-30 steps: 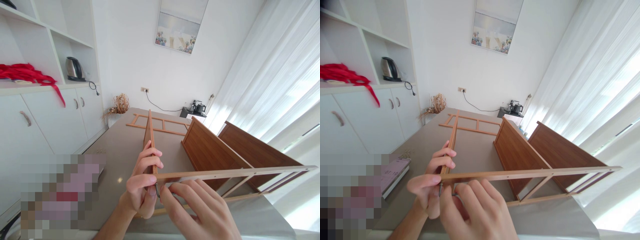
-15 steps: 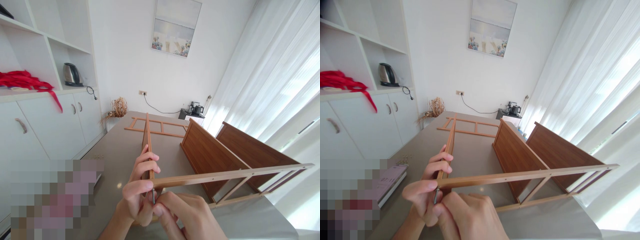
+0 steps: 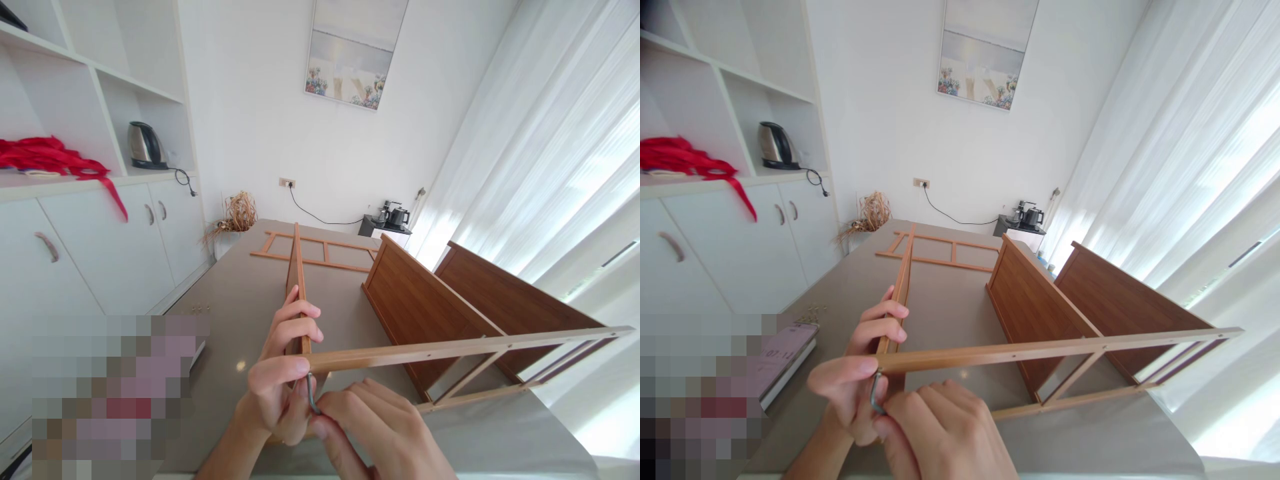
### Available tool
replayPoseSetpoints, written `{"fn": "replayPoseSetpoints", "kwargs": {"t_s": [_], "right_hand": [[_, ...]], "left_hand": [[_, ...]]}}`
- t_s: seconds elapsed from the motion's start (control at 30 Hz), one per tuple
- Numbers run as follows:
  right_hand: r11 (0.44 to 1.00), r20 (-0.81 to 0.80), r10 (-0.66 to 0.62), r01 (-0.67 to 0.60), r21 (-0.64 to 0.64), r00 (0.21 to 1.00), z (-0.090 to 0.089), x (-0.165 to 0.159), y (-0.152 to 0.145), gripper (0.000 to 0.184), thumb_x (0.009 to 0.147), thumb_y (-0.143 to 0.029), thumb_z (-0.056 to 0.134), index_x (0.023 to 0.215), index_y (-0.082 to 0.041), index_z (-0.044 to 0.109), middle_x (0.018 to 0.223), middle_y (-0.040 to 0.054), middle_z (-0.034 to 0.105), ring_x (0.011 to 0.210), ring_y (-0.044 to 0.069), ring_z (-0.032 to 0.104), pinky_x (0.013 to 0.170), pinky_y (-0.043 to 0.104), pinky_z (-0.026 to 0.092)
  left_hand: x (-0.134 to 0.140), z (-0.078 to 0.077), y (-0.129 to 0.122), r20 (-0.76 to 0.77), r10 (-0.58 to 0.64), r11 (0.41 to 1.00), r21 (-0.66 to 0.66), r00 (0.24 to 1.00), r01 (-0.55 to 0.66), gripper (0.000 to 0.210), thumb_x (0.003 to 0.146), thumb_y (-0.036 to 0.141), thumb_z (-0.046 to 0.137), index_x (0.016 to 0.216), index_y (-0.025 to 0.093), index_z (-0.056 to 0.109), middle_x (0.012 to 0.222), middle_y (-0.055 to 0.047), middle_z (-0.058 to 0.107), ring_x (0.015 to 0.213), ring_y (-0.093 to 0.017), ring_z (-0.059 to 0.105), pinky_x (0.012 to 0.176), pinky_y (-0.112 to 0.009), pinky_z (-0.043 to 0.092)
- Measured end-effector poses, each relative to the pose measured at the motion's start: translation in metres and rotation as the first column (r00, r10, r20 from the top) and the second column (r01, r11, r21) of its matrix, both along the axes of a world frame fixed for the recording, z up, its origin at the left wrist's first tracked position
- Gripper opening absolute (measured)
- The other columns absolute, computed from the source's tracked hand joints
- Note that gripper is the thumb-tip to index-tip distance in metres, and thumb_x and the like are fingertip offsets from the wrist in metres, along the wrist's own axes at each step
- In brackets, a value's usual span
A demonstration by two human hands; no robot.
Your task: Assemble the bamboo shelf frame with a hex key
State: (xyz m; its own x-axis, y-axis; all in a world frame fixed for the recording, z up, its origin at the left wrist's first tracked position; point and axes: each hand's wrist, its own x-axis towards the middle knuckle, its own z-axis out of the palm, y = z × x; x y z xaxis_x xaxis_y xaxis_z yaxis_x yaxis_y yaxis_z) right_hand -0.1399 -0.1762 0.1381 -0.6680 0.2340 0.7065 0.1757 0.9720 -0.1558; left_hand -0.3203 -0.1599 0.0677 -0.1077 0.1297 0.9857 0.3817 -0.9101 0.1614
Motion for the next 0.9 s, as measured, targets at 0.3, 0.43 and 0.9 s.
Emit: {"fn": "replayPoseSetpoints", "kwargs": {"t_s": [0.3,0.43,0.9], "right_hand": [[0.998,-0.175,0.007,-0.019,-0.067,0.984,-0.025,-0.011,0.003,0.036,0.114,-0.035,0.041,0.087,-0.022,0.060,0.063,-0.0045,0.060,0.050,0.008,0.049,0.052,0.020,0.039],[0.997,-0.188,-0.038,0.049,0.053,0.981,-0.027,-0.010,0.002,0.029,0.112,-0.022,0.044,0.089,-0.022,0.062,0.065,-0.0034,0.059,0.052,0.010,0.045,0.054,0.021,0.038],[0.994,0.149,-0.080,0.067,0.091,0.986,0.017,0.018,0.005,0.024,0.103,-0.006,0.044,0.109,-0.019,0.064,0.082,0.0012,0.063,0.067,0.013,0.057,0.063,0.022,0.048]], "left_hand": [[0.000,0.003,-0.001,-0.005,0.005,1.000,-0.005,1.000,-0.005,0.025,0.100,0.017,0.049,0.121,0.031,0.046,0.113,-0.004,0.063,0.121,-0.028,0.061,0.118,-0.081,0.032],[0.001,0.004,-0.001,0.004,-0.003,1.000,0.012,1.000,0.003,0.018,0.103,0.023,0.052,0.118,0.030,0.046,0.112,-0.005,0.064,0.119,-0.028,0.062,0.117,-0.082,0.030],[0.000,0.000,0.001,-0.009,-0.001,1.000,-0.004,1.000,0.001,0.021,0.101,0.015,0.048,0.116,0.030,0.044,0.116,-0.003,0.062,0.121,-0.028,0.061,0.117,-0.083,0.031]]}}
